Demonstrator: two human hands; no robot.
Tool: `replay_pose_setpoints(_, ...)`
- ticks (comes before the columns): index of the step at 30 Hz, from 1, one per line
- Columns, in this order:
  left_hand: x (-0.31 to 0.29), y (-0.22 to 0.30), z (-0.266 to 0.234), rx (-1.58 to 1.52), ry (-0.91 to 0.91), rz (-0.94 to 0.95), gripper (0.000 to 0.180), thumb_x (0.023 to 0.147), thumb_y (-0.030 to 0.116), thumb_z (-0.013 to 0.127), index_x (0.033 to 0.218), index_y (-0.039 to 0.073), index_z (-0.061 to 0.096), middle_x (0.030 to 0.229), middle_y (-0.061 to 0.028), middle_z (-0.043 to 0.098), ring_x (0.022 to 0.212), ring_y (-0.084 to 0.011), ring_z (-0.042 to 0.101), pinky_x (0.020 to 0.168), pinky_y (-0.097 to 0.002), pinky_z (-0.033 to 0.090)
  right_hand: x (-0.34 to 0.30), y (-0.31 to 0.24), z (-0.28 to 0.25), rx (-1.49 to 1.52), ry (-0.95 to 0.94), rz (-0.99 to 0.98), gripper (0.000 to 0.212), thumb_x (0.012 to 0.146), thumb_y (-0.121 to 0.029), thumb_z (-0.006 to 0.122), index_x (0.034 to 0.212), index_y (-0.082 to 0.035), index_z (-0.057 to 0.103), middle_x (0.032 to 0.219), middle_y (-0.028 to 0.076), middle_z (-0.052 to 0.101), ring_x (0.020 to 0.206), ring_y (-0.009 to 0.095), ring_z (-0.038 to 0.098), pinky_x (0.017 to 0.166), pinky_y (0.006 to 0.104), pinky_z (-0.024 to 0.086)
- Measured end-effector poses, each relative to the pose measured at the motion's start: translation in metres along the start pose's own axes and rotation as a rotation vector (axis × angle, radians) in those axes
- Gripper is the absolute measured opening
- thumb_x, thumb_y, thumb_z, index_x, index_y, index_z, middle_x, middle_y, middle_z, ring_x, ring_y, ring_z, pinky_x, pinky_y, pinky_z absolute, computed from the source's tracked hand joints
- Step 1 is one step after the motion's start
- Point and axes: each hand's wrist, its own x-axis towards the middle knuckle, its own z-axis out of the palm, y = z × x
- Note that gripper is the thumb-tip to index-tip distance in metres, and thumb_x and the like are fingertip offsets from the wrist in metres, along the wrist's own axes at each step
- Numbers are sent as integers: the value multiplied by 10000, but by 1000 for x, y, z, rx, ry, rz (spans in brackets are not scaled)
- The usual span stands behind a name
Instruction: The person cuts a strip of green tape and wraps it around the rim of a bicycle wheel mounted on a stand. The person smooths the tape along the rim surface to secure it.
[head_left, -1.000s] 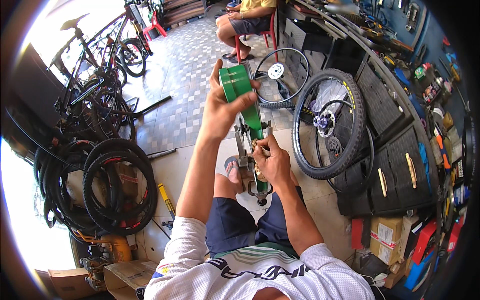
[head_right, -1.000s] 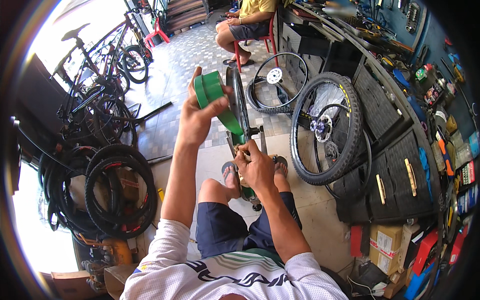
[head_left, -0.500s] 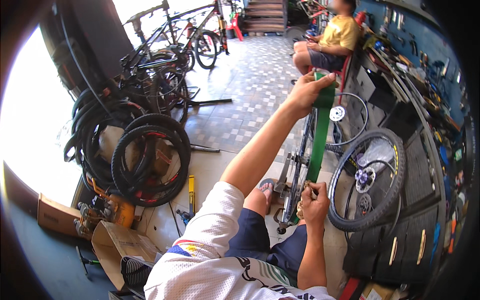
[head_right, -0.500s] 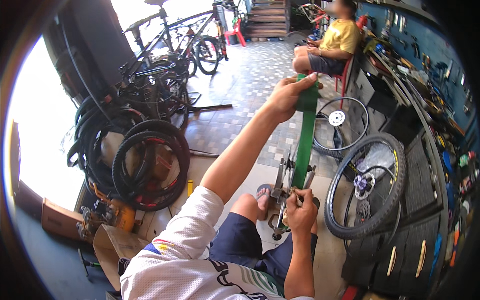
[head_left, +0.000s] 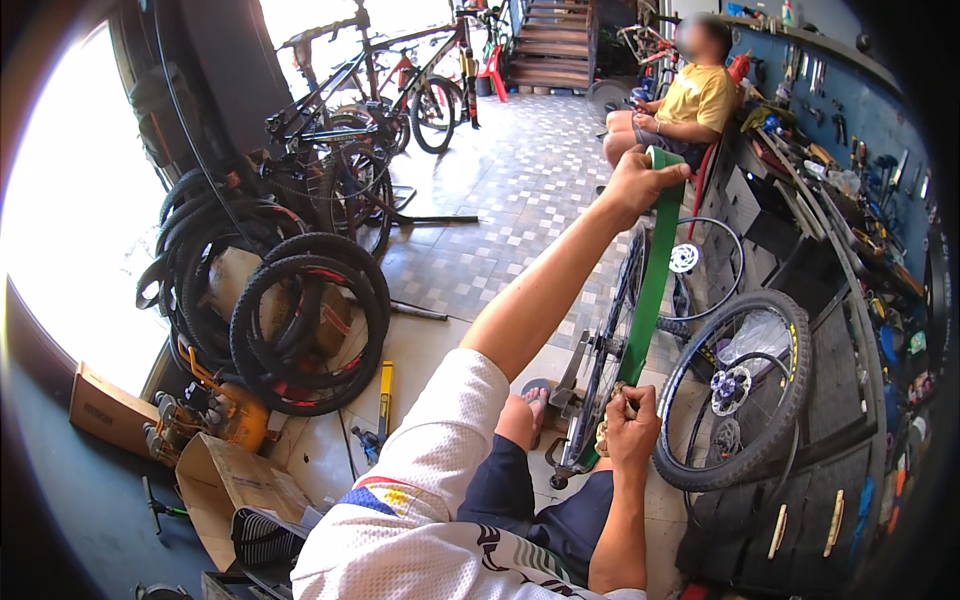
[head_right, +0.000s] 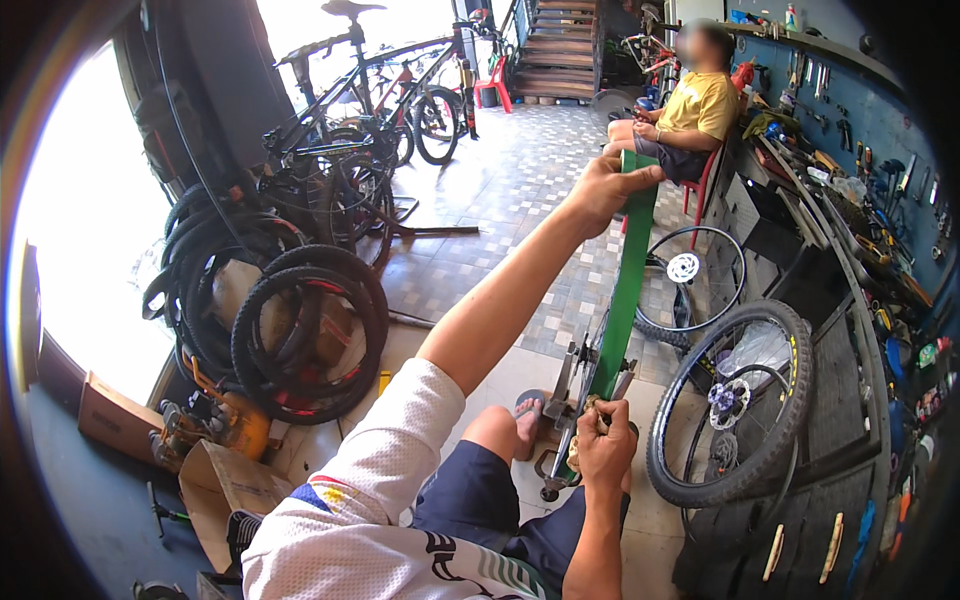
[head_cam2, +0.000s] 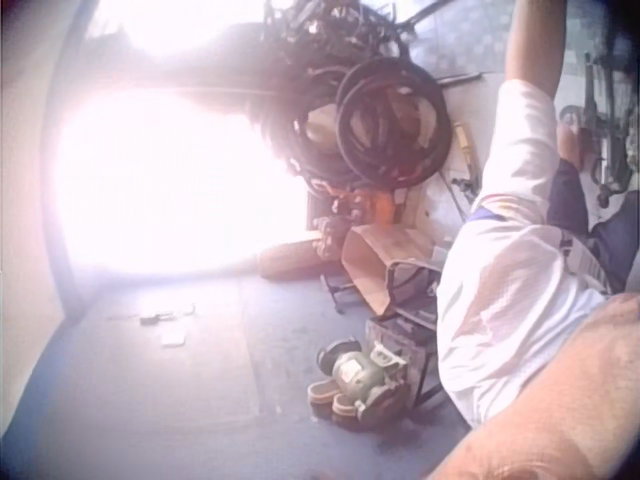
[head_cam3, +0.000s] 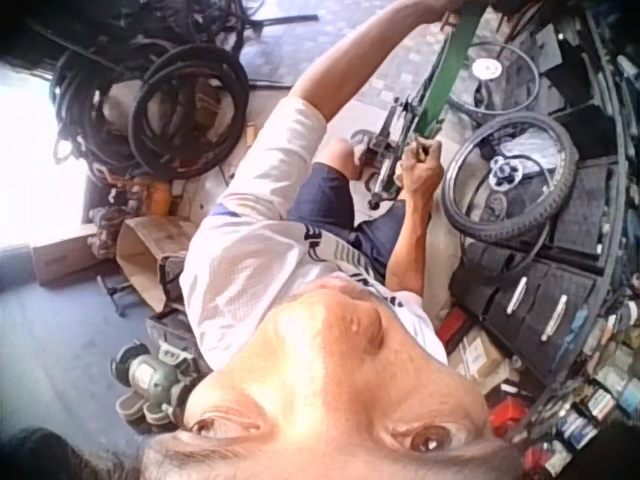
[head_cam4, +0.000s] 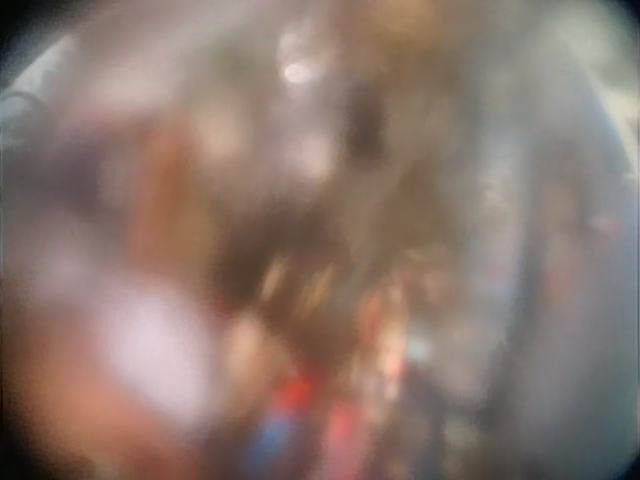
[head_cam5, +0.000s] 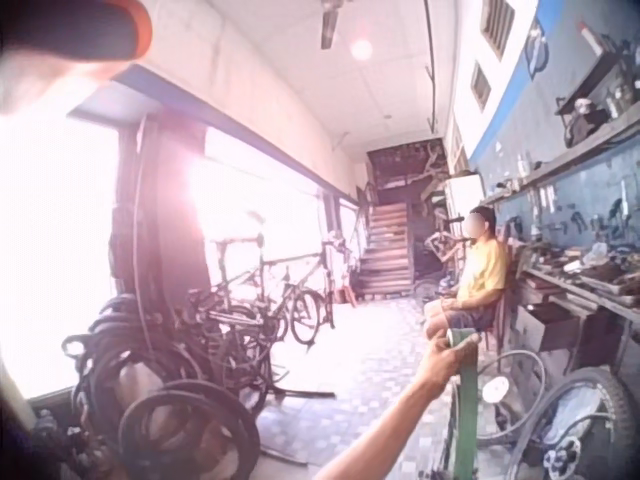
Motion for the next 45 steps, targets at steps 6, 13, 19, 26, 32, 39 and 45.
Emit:
replay_pose_setpoints(6, 27, -12, -13, 273, -38, 156, 332, 801, 252, 900, 994, 26, 750, 1061, -115, 672, 854, -182, 661, 742, -374, 560, -6, 14, 4, -43, 4, 26, 157, 879, -125, 725, 1004, -82, 640, 811, 176, 717, 746, 367, 727, 650, 438, 559)
replay_pose_setpoints(13, 38, -19, -30, 787, 14, 407, 342, 843, 384, 858, 1121, 189, 822, 1638, -220, 301, 1532, -326, 247, 1191, -465, 348, -2, -7, 0, -103, 56, -120, 184, 878, -116, 736, 976, -104, 581, 834, 109, 749, 733, 367, 705, 709, 455, 522)
replay_pose_setpoints(19, 39, -34, -37, 870, 64, 351, 373, 841, 413, 853, 1142, 196, 816, 1621, -240, 323, 1541, -344, 235, 1176, -505, 369, -4, -4, -1, -68, 29, -120, 180, 925, -107, 724, 1024, -68, 579, 827, 104, 747, 760, 278, 749, 697, 378, 553)
replay_pose_setpoints(26, 41, -51, -42, 909, 97, 290, 379, 841, 416, 852, 1119, 161, 818, 1613, -258, 317, 1527, -350, 269, 1149, -506, 415, -4, 2, 1, -47, 12, -87, 171, 915, -109, 738, 1000, -64, 596, 832, 133, 743, 734, 284, 746, 619, 364, 576)
replay_pose_setpoints(32, 42, -71, -45, 890, 73, 272, 408, 834, 405, 859, 1098, 98, 811, 1608, -262, 314, 1499, -370, 320, 1123, -500, 442, -3, -9, -3, -61, 52, -147, 163, 912, -98, 744, 976, -43, 604, 794, 128, 718, 699, 270, 727, 621, 354, 568)
replay_pose_setpoints(39, 39, -82, -50, 824, 73, 236, 399, 833, 412, 857, 1098, 118, 815, 1602, -263, 328, 1489, -376, 332, 1129, -512, 435, -6, -3, -1, -62, 45, -127, 176, 886, -101, 770, 972, -53, 625, 810, 140, 732, 705, 282, 738, 589, 360, 577)
replay_pose_setpoints(45, 34, -85, -54, 962, 100, 199, 430, 826, 469, 848, 1105, 143, 818, 1613, -257, 314, 1482, -414, 332, 1153, -527, 396, -5, -5, -2, -69, 33, -90, 163, 889, -108, 768, 964, -50, 635, 791, 139, 722, 704, 289, 738, 591, 362, 576)
